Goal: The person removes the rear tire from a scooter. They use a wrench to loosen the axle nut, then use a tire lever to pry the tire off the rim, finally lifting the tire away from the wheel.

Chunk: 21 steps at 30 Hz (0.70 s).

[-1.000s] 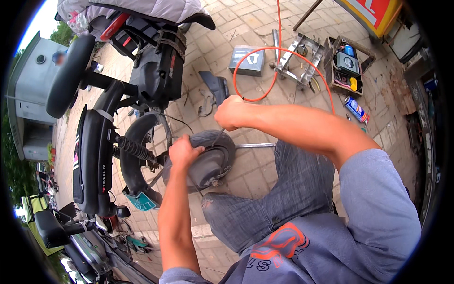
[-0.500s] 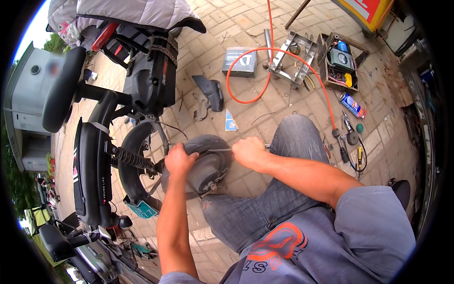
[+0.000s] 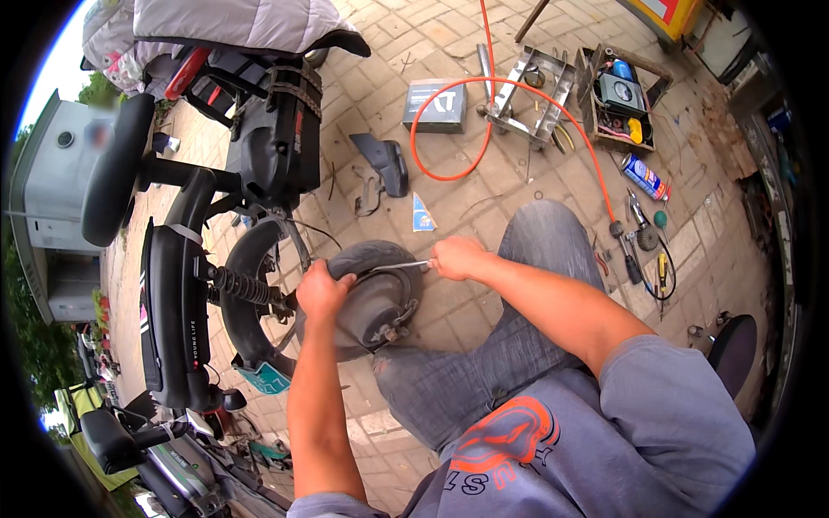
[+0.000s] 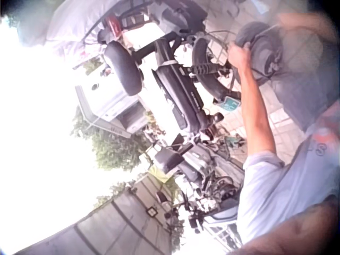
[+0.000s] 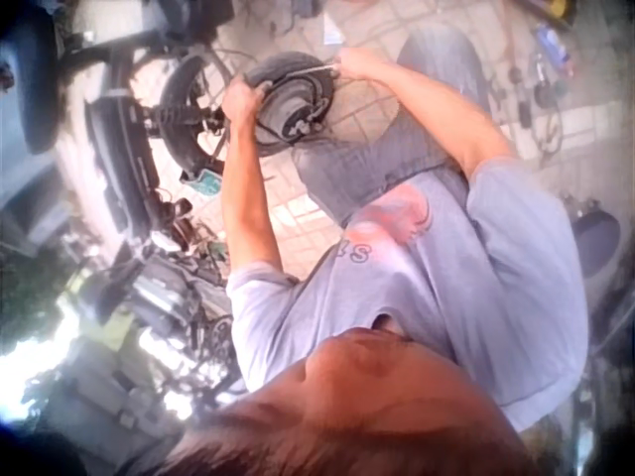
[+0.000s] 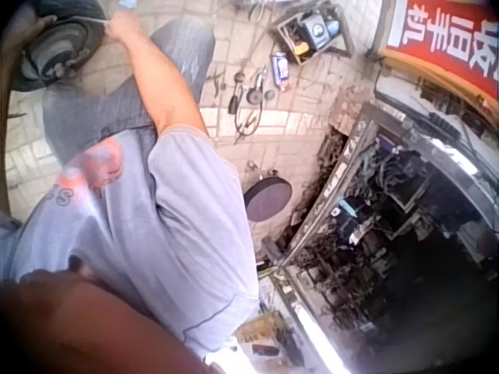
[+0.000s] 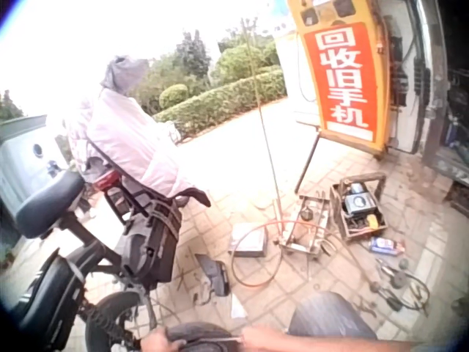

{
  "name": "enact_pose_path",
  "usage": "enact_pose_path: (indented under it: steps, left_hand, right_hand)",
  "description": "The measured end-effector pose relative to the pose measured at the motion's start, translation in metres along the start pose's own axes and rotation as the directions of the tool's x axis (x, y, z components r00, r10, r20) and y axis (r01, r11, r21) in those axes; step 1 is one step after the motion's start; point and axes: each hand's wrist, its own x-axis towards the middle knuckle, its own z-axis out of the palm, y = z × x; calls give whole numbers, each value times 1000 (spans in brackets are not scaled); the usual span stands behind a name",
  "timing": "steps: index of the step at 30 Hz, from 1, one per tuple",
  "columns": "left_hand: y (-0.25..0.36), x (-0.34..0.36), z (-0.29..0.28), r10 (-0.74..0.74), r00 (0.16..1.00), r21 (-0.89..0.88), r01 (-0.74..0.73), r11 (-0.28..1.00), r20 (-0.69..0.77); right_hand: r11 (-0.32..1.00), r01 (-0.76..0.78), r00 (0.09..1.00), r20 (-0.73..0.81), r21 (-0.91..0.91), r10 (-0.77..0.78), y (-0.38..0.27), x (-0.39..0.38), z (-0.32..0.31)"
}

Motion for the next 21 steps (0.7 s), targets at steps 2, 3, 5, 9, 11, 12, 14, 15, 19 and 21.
enact_pose_path:
  steps: [2, 3, 5, 9, 11, 12, 14, 15, 19, 21]
  left_hand:
    - [4, 4, -3, -18, 999, -28, 19, 999, 37]
    - [2, 4, -3, -9, 999, -31, 10, 999, 33]
    - [-3, 4, -1, 5, 1000, -39, -4, 999, 22]
    - [-3, 1, -11, -63, 992, -29, 66, 997, 107]
    - [-7, 2, -7, -49, 994, -36, 53, 998, 97]
    - [-5, 4, -3, -16, 998, -40, 18, 999, 62]
    - [-2, 6, -2, -4, 999, -58, 7, 998, 49]
    - [-1, 5, -3, -5, 999, -65, 8, 998, 48]
    - [-3, 4, -4, -16, 999, -72, 20, 997, 51]
    - [-13, 1, 5, 18, 1000, -84, -20, 996, -24]
  right_hand:
    - [1000, 17, 998, 60, -23, -15, 11, 11, -13]
    - [993, 61, 996, 74, -99, -54, 4, 12, -24]
    - [966, 103, 993, 89, -237, -84, -9, 12, -63]
    - [912, 88, 989, 145, -400, -31, -25, 9, -93]
    - [906, 76, 988, 151, -415, -14, -26, 6, -80]
    - [912, 68, 990, 141, -404, -12, -22, 6, -65]
    - [920, 47, 984, 176, -388, 24, -22, 2, -52]
    - [933, 25, 987, 158, -358, 34, -21, 1, -45]
    - [958, -38, 986, 145, -284, 82, -21, 3, -30]
    - [943, -2, 984, 165, -333, 61, -31, 10, -35]
